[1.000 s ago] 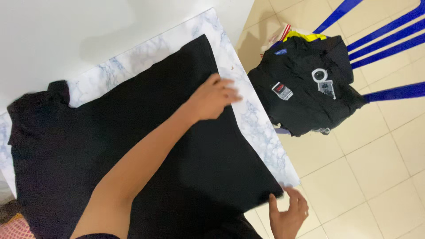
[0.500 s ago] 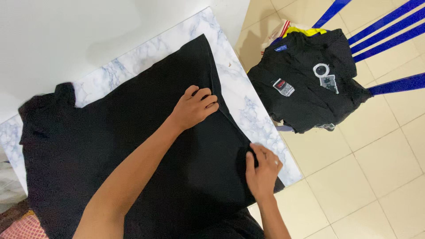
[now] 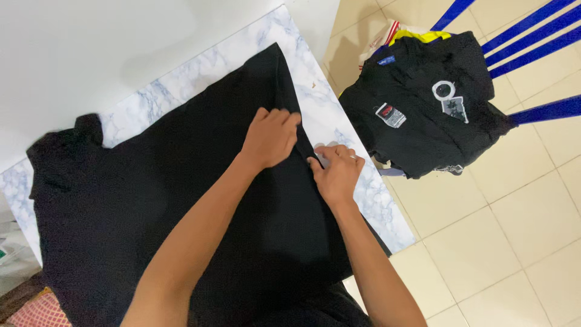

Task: The person folds black t-shirts on a small table and places them into an open suitcase on the floor.

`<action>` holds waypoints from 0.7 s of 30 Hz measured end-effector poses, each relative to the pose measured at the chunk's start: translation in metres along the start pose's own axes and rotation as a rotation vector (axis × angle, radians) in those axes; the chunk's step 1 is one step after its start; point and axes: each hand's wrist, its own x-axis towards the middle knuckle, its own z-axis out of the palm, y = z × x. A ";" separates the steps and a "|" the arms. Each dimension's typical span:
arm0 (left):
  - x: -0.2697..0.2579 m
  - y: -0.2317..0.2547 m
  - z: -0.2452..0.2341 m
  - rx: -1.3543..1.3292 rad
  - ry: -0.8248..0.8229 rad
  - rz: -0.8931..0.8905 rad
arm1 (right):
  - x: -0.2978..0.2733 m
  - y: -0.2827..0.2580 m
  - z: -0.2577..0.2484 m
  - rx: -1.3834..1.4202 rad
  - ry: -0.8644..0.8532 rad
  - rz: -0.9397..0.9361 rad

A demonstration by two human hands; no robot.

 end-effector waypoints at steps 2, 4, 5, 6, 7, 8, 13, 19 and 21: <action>0.006 0.003 0.008 0.040 0.008 -0.078 | -0.002 0.001 0.001 -0.031 -0.039 0.029; 0.013 0.001 0.013 0.093 0.024 -0.154 | -0.001 0.000 0.003 -0.017 -0.029 0.067; 0.016 0.002 0.017 0.076 0.004 -0.207 | -0.002 -0.001 0.003 -0.015 -0.030 0.064; 0.017 0.001 0.020 0.058 -0.016 -0.260 | -0.003 -0.002 0.003 -0.030 0.018 0.054; 0.015 -0.002 0.022 0.060 -0.018 -0.263 | -0.005 -0.004 0.002 -0.044 0.065 0.046; 0.014 -0.005 0.023 -0.010 -0.024 -0.269 | -0.007 -0.005 -0.001 -0.041 0.062 0.046; 0.017 -0.016 0.026 -0.246 -0.041 -0.180 | -0.031 -0.019 -0.029 -0.071 0.120 -0.142; 0.033 0.001 0.014 -0.367 0.004 -0.215 | -0.118 -0.032 -0.043 -0.138 -0.157 -0.316; 0.033 0.005 0.012 -0.269 -0.034 -0.251 | -0.145 -0.028 -0.041 -0.075 -0.359 -0.291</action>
